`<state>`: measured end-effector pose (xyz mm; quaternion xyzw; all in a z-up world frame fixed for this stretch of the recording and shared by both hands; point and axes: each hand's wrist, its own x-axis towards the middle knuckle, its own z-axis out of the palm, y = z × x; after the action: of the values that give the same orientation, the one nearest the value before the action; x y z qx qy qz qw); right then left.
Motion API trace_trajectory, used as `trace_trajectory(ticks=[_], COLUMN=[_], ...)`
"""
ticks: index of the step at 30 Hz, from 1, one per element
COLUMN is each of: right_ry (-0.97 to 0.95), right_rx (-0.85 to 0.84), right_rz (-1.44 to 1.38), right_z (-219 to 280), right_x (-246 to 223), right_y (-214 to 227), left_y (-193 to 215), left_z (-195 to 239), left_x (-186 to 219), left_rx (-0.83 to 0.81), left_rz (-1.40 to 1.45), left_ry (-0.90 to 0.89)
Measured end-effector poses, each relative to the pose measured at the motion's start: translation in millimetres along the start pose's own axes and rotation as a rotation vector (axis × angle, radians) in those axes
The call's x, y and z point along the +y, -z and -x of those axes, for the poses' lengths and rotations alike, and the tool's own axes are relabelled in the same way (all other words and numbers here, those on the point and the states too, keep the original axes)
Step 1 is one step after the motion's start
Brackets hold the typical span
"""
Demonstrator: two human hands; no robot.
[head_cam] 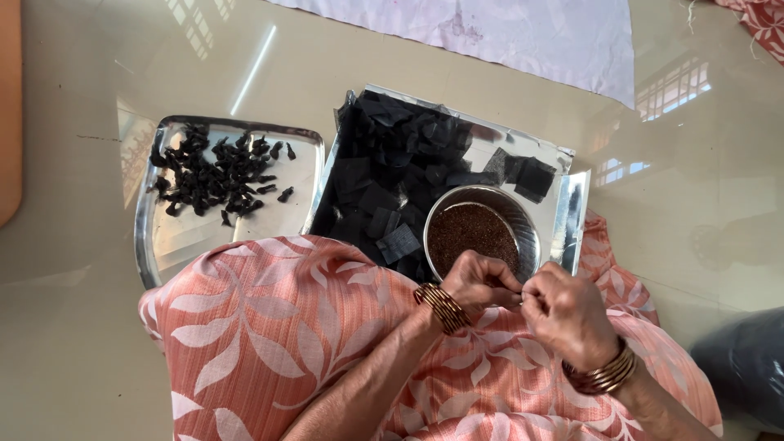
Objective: The person dips small squares of black mesh fabric into a bowl of small brown seeds and places the coated squares onto a metal tray.
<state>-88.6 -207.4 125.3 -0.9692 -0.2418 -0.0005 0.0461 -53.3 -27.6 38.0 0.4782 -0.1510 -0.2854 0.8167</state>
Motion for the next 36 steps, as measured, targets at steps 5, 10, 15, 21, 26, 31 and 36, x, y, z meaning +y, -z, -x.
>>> trace_trajectory(ticks=[5,10,15,21,26,31,36], right_ry=[-0.345,0.093,0.33,0.323,0.369,0.444,0.599], right_rx=[-0.175,-0.057,-0.045,-0.142,-0.193,-0.235,-0.167], right_rz=[-0.607,-0.124,-0.111,-0.05,-0.045,0.112,0.15], right_z=[-2.3,7.6,3.3,4.6,1.1,14.3,12.8], right_x=[20.0,3.7,-8.7,-7.8,-7.1,5.0,4.7], right_y=[-6.0,-7.7,23.7,22.3,27.5,8.3,6.7], left_y=[1.7,32.8,43.4,32.4,37.1,32.1,60.7], left_z=[0.2,-15.1,-21.1,-8.4,-9.2,-9.1,-37.7], left_x=[-14.6,-37.8,-55.9,-7.6,-11.4,-2.9,-98.4], left_rx=[0.085,0.092,-0.087,-0.106,-0.161,-0.181,-0.279], left_rz=[-0.038,0.179,0.184,0.248,0.29,0.31,0.292], left_ry=[0.003,0.056,0.163,0.261,0.256,0.27,0.061])
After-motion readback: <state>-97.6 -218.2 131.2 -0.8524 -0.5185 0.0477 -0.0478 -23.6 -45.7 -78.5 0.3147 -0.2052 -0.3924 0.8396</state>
